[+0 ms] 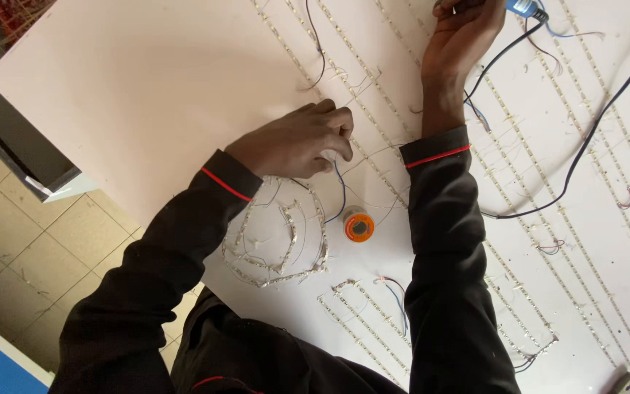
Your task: The person uses a soldering iron to attach wires to LED strips laid out on a white board. They repeatedly pick up solder wire, apply it to the joints, and move the strips to different positions on the board while continuing to solder.
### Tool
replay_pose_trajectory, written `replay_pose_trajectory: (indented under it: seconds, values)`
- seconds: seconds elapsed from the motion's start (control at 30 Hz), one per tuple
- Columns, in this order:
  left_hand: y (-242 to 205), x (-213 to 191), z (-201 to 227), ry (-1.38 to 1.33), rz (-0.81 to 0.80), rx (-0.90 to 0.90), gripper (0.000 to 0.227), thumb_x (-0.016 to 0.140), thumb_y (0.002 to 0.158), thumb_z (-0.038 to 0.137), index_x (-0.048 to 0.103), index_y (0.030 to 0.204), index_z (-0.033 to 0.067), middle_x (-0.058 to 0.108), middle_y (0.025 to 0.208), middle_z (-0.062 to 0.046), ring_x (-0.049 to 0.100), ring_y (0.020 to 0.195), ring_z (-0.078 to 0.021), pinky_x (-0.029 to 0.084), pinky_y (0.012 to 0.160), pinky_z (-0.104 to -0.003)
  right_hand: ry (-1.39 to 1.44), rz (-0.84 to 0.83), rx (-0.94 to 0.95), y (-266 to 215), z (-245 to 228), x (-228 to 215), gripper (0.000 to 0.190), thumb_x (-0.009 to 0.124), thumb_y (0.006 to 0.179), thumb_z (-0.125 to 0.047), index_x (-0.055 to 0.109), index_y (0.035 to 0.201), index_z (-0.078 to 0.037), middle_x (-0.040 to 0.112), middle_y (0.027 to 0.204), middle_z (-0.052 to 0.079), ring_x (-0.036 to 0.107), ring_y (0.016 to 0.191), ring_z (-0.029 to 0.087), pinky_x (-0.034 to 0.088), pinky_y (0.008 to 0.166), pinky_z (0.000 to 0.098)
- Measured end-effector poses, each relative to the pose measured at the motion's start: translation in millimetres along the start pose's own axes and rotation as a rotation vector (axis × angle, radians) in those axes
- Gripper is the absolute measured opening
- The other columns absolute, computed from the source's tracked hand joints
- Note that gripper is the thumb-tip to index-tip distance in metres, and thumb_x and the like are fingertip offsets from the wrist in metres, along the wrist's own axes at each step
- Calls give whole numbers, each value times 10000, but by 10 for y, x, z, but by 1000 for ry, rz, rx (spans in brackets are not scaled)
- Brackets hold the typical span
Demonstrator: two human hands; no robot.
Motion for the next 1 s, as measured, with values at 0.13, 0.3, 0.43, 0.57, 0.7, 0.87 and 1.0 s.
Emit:
replay_pose_trajectory:
  seconds: [0.13,0.3,0.43,0.57,0.7,0.87,1.0]
  values:
    - [40,-45,8,60,113,43,246,800,1008,13,696,826,142,529,1066,-19,489,1012,-255,481,895,-392,-20,-20,35,-82,-86,55,286,585,967,-200,616,717,-65,602,634,120,530,600,261,421,612,418]
    - [-177,-654,-149,74,689,-122,220,707,934,-101,680,1018,100,541,1069,-95,537,1020,-328,471,851,-454,-7,-20,35,-110,-138,97,271,592,972,-200,627,741,-63,589,649,121,518,619,253,408,621,414]
    - [-431,-799,-483,277,846,-383,198,849,970,-9,674,989,80,510,1082,-86,513,1017,-329,484,746,-487,35,28,11,-41,-78,64,304,671,938,-244,640,700,-57,613,608,152,553,554,270,428,565,407]
    - [-446,-864,-519,382,829,-449,287,891,998,119,770,1251,62,478,1112,-110,505,991,-337,523,774,-485,-54,68,77,-163,-203,197,383,674,917,-366,669,743,-25,616,619,149,563,592,246,470,620,405]
    - [-109,-852,-342,342,767,-198,204,824,1056,29,774,1254,28,520,1160,-144,518,1010,-352,507,827,-497,-57,128,105,-160,-203,212,441,701,874,-407,646,667,-21,606,578,164,574,558,265,466,611,403]
    - [302,-675,-663,492,580,-147,153,827,948,-46,783,1030,76,588,1151,-77,516,1044,-321,492,814,-445,-22,31,67,-113,-135,113,374,689,954,-390,691,839,-35,614,657,144,546,611,240,448,619,407]
    - [338,-803,-708,391,663,-133,194,773,941,-101,686,908,69,600,1042,-77,533,953,-324,492,761,-454,-13,58,70,-64,-102,87,383,683,948,-381,668,766,-45,627,637,134,573,605,226,449,588,391]
Point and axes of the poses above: each hand's wrist, its own y-axis towards the middle knuckle, its own x-axis out of the palm, z = x × y, the point moved 4 cm from there along y, towards the middle knuckle
